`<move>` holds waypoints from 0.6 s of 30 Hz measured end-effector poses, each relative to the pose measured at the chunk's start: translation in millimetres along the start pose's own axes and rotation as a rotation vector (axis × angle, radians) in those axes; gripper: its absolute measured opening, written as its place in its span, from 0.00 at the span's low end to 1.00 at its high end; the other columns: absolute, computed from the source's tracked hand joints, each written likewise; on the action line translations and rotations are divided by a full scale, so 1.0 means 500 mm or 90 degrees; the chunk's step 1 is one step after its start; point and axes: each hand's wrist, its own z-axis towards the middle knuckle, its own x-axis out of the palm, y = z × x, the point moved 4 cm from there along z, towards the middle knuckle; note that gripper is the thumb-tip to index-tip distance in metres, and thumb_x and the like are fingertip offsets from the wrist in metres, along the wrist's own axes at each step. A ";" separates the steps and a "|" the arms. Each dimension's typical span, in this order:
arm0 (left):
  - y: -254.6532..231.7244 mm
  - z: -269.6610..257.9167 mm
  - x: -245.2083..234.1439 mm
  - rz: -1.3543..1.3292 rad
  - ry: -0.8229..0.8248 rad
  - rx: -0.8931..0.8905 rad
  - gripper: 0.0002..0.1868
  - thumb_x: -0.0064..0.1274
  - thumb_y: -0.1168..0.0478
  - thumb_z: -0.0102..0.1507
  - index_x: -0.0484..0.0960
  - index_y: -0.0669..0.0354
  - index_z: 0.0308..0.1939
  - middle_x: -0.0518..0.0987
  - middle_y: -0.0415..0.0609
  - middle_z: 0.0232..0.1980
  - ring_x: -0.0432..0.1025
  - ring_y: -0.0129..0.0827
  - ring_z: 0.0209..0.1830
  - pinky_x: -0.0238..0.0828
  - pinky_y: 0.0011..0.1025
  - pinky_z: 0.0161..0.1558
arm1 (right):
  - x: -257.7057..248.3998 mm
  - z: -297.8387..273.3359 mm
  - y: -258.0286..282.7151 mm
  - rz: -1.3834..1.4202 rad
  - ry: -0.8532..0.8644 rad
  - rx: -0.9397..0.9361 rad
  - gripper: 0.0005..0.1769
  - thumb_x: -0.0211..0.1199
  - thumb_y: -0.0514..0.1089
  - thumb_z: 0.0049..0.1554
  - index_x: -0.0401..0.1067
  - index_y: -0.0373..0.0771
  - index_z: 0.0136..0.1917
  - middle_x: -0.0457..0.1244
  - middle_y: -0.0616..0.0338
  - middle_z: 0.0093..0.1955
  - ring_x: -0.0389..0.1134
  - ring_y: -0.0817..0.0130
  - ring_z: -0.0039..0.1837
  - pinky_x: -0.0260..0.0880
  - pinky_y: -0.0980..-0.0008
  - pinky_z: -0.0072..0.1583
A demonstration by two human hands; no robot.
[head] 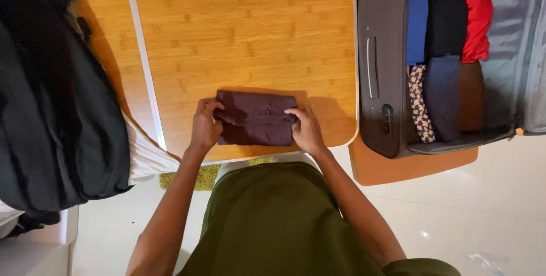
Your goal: The person folds a brown shirt and a pair of black pants on a small wooden table and places them into a suitcase.
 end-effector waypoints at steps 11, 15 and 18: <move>0.030 0.088 0.046 -0.133 -0.014 -0.185 0.16 0.63 0.62 0.62 0.84 0.62 0.53 0.84 0.59 0.54 0.78 0.51 0.57 0.73 0.38 0.59 | 0.018 0.082 -0.029 0.174 -0.092 0.089 0.09 0.64 0.36 0.58 0.80 0.41 0.51 0.70 0.55 0.52 0.70 0.63 0.53 0.68 0.63 0.58; 0.033 0.084 0.062 0.036 -0.040 -0.027 0.29 0.66 0.65 0.56 0.78 0.63 0.62 0.76 0.62 0.63 0.72 0.57 0.62 0.71 0.42 0.60 | 0.036 0.082 -0.042 0.146 -0.138 0.107 0.07 0.65 0.36 0.55 0.78 0.41 0.49 0.69 0.56 0.49 0.71 0.62 0.50 0.71 0.62 0.57; 0.029 0.069 0.076 0.170 -0.009 -0.007 0.34 0.65 0.63 0.59 0.70 0.59 0.68 0.70 0.64 0.68 0.72 0.59 0.58 0.73 0.44 0.55 | 0.035 0.074 -0.021 -0.027 -0.195 0.018 0.06 0.68 0.35 0.53 0.78 0.41 0.45 0.66 0.52 0.50 0.68 0.54 0.55 0.69 0.57 0.58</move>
